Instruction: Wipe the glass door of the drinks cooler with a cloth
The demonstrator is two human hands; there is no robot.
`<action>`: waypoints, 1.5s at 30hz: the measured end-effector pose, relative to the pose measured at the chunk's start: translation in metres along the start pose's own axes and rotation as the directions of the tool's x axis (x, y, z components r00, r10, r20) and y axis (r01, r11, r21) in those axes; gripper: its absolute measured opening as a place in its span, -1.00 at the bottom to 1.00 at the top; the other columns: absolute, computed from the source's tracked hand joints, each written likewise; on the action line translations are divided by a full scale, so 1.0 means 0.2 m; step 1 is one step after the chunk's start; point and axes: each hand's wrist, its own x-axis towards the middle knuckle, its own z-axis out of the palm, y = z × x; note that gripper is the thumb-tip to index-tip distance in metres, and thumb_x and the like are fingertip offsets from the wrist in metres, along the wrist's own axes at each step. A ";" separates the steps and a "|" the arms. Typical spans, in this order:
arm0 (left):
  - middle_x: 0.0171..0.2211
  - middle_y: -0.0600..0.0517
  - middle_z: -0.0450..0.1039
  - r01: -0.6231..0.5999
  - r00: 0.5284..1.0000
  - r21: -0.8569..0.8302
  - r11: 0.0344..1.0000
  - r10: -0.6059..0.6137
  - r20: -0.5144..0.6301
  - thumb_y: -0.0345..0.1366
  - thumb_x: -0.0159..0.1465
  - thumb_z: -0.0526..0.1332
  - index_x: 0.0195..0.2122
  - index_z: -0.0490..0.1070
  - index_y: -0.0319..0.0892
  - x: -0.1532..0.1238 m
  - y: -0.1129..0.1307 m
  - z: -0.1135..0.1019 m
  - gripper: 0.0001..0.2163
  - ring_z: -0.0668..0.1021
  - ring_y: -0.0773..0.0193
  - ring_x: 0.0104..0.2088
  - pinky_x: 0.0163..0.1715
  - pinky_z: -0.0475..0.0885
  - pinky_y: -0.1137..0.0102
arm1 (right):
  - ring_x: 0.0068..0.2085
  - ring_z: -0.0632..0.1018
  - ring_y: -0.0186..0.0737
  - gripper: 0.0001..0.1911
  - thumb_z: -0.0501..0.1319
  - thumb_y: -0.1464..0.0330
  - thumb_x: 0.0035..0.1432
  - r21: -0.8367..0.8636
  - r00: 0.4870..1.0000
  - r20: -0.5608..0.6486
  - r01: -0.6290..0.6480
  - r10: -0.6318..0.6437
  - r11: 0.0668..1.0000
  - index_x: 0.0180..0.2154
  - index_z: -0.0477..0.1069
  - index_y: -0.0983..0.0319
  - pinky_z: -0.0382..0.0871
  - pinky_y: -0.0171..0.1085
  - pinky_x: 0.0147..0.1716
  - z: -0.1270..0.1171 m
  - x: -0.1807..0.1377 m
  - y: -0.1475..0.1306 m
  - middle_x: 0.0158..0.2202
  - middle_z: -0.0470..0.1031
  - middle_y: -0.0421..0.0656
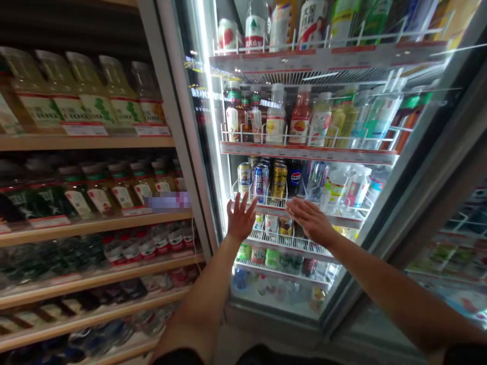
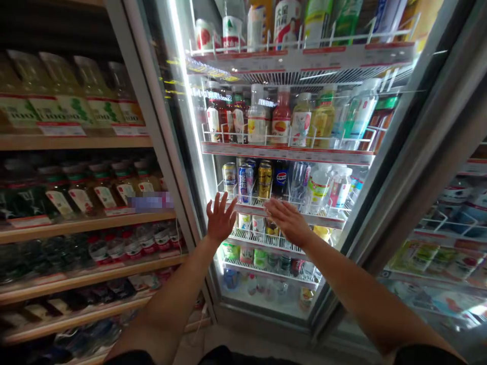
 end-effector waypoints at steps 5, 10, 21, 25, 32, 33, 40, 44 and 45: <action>0.36 -0.12 0.17 -0.046 0.999 -0.029 0.999 0.045 -0.010 -0.28 0.37 0.16 0.36 0.16 -0.03 -0.04 -0.08 0.01 -0.48 0.00 -0.01 0.44 0.37 -0.06 -0.01 | 0.43 0.09 -0.13 -0.28 0.03 0.56 0.28 -0.022 0.955 -0.187 -0.236 0.228 0.971 0.41 -0.05 0.11 0.08 0.01 0.36 0.13 0.19 -0.05 0.35 0.25 -0.15; 0.37 -0.16 0.15 -0.073 0.997 -0.090 0.993 0.071 -0.020 -0.30 0.37 0.17 0.41 0.00 -0.11 -0.08 -0.17 -0.02 -0.39 0.04 0.02 0.43 0.33 0.10 0.09 | 0.34 0.28 -0.23 -0.40 0.07 0.50 0.31 0.070 0.994 0.017 0.108 -0.110 0.992 0.35 0.13 0.21 0.22 -0.15 0.29 0.27 0.28 -0.26 0.29 0.35 -0.13; 0.30 -0.29 0.25 0.018 1.000 -0.136 0.991 -0.019 -0.006 -0.35 0.36 0.16 0.42 -0.10 -0.26 -0.30 -0.33 -0.05 -0.34 0.10 0.01 0.42 0.26 0.25 0.09 | 0.34 0.28 -0.22 -0.47 0.03 0.51 0.33 0.056 0.995 -0.078 0.064 -0.059 0.996 0.30 0.22 0.26 0.22 -0.16 0.29 0.47 0.54 -0.49 0.27 0.38 -0.13; 0.28 -0.26 0.28 -0.013 1.000 -0.155 0.988 0.017 0.026 -0.40 0.36 0.12 0.43 -0.12 -0.23 -0.32 -0.37 -0.07 -0.36 0.17 0.05 0.40 0.27 0.24 0.10 | 0.38 0.22 -0.20 -0.42 0.03 0.54 0.30 0.061 0.999 -0.023 0.030 -0.029 0.998 0.33 0.18 0.24 0.19 -0.14 0.32 0.43 0.57 -0.45 0.31 0.31 -0.14; 0.33 -0.24 0.20 0.059 0.998 -0.148 0.987 -0.060 -0.004 -0.38 0.35 0.16 0.40 0.02 -0.15 -0.26 -0.23 -0.03 -0.39 0.11 -0.03 0.41 0.31 0.12 0.01 | 0.44 0.05 -0.20 -0.36 0.03 0.52 0.31 -0.018 0.982 -0.123 -0.150 0.147 0.989 0.38 0.03 0.23 0.05 -0.09 0.38 0.32 0.44 -0.35 0.33 0.27 -0.15; 0.33 -0.24 0.21 0.049 0.999 -0.156 0.987 -0.049 0.001 -0.39 0.34 0.16 0.40 0.03 -0.15 -0.26 -0.20 -0.03 -0.40 0.10 -0.03 0.42 0.33 0.09 -0.01 | 0.42 0.11 -0.24 -0.40 0.03 0.50 0.33 0.002 0.997 -0.065 -0.034 0.034 0.999 0.37 0.07 0.26 0.10 -0.16 0.36 0.33 0.36 -0.38 0.30 0.32 -0.16; 0.37 -0.27 0.11 0.098 0.995 -0.161 0.982 -0.100 -0.009 -0.39 0.34 0.17 0.41 -0.01 -0.14 -0.22 -0.10 0.02 -0.37 0.00 -0.05 0.44 0.34 -0.02 -0.07 | 0.42 0.12 -0.16 -0.37 0.01 0.53 0.30 -0.144 0.973 -0.061 -0.229 0.222 0.963 0.36 0.09 0.14 0.06 -0.05 0.36 0.13 0.00 -0.15 0.31 0.31 -0.16; 0.41 -0.27 0.01 0.134 0.988 -0.170 0.976 -0.144 -0.051 -0.35 0.34 0.17 0.41 0.01 -0.14 -0.20 0.01 0.05 -0.37 0.02 -0.09 0.44 0.33 0.00 -0.07 | 0.38 0.22 -0.11 -0.38 0.04 0.52 0.30 -0.210 0.951 -0.122 -0.305 0.285 0.929 0.35 0.14 0.10 0.18 -0.07 0.28 0.04 -0.15 -0.11 0.28 0.36 -0.14; 0.41 -0.25 0.03 0.112 0.991 -0.179 0.977 -0.124 -0.057 -0.35 0.33 0.17 0.40 0.04 -0.12 -0.19 0.04 0.06 -0.38 0.02 -0.09 0.44 0.33 0.01 -0.06 | 0.34 0.28 -0.19 -0.41 0.04 0.51 0.31 -0.195 0.976 -0.062 -0.219 0.211 0.956 0.33 0.18 0.09 0.21 -0.14 0.26 0.04 -0.20 -0.13 0.25 0.40 -0.18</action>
